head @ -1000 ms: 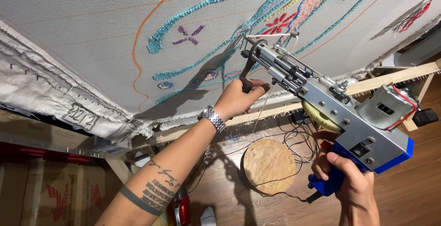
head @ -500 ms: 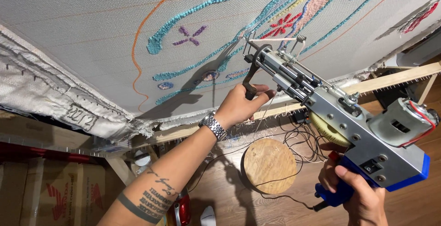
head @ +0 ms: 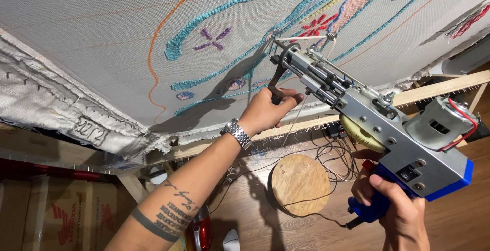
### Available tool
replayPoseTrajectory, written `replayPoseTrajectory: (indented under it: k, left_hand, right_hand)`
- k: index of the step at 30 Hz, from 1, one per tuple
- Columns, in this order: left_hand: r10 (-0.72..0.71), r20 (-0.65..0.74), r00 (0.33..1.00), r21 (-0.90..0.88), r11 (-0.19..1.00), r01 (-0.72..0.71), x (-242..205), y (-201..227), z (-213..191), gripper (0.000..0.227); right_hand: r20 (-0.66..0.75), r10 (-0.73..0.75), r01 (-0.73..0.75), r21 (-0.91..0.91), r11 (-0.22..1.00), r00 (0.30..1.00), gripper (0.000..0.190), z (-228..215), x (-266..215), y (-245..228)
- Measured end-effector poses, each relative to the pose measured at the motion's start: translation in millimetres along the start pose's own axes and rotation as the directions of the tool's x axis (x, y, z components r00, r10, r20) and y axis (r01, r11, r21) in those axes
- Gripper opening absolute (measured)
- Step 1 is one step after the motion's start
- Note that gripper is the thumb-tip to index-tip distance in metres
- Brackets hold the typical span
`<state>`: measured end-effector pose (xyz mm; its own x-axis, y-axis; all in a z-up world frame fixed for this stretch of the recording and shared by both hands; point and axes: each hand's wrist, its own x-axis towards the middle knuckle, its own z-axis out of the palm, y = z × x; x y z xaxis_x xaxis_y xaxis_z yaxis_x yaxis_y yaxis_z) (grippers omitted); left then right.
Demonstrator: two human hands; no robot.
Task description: Using a tufting gun to create a colorful pattern on a rug canvas.
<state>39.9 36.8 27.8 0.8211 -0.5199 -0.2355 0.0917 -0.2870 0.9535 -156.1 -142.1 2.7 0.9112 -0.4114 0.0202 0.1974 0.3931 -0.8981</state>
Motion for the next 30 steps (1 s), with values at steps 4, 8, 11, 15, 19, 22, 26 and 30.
replayPoseTrajectory:
  k: [4, 8, 11, 15, 19, 22, 26, 30]
  left_hand:
    - [-0.016, -0.02, 1.0, 0.021, 1.0, 0.017, 6.0, -0.3, -3.6, 0.039]
    - [-0.056, -0.065, 0.996, 0.167, 0.984, 0.066, 22.5, -2.5, -9.6, 0.029]
    - [-0.022, -0.066, 0.998, 0.155, 0.987, 0.033, 37.0, -11.0, -22.9, 0.033]
    - [0.02, -0.16, 0.987, 0.334, 0.942, 0.035, 51.6, -15.5, -44.9, 0.042]
    - [0.025, -0.265, 0.964, 0.45, 0.887, 0.101, 63.8, -21.1, -70.8, 0.041]
    - [0.156, -0.328, 0.932, 0.593, 0.802, 0.074, 62.5, -19.4, -84.0, 0.043]
    - [0.222, -0.353, 0.909, 0.694, 0.714, 0.095, 49.5, -4.6, -83.0, 0.041]
    - [0.271, -0.349, 0.897, 0.718, 0.692, 0.07, 47.8, 1.8, -85.6, 0.042]
  right_hand:
    - [0.045, -0.049, 0.052, -0.062, 0.997, 0.998, 0.031, 11.3, 6.0, -2.7]
    - [0.015, -0.017, 0.019, -0.142, 0.99, 1.0, 0.028, 14.0, 9.5, 3.4]
    - [0.083, -0.06, 0.082, -0.303, 0.949, 0.995, 0.032, 41.9, 15.6, 0.2]
    - [-0.082, -0.06, 0.006, -0.545, 0.838, 0.995, 0.03, 43.6, 14.7, 20.4]
    - [-0.008, -0.167, 0.092, -0.806, 0.585, 0.986, 0.03, 59.3, 21.8, 27.8]
    - [-0.05, -0.159, 0.056, -0.802, 0.595, 0.986, 0.024, 64.2, 19.1, 44.4]
    - [-0.156, -0.045, -0.017, -0.376, 0.926, 0.987, 0.019, 99.4, 14.4, 38.5]
    - [-0.131, 0.012, -0.031, -0.144, 0.989, 0.991, 0.028, 115.5, 16.8, 34.1]
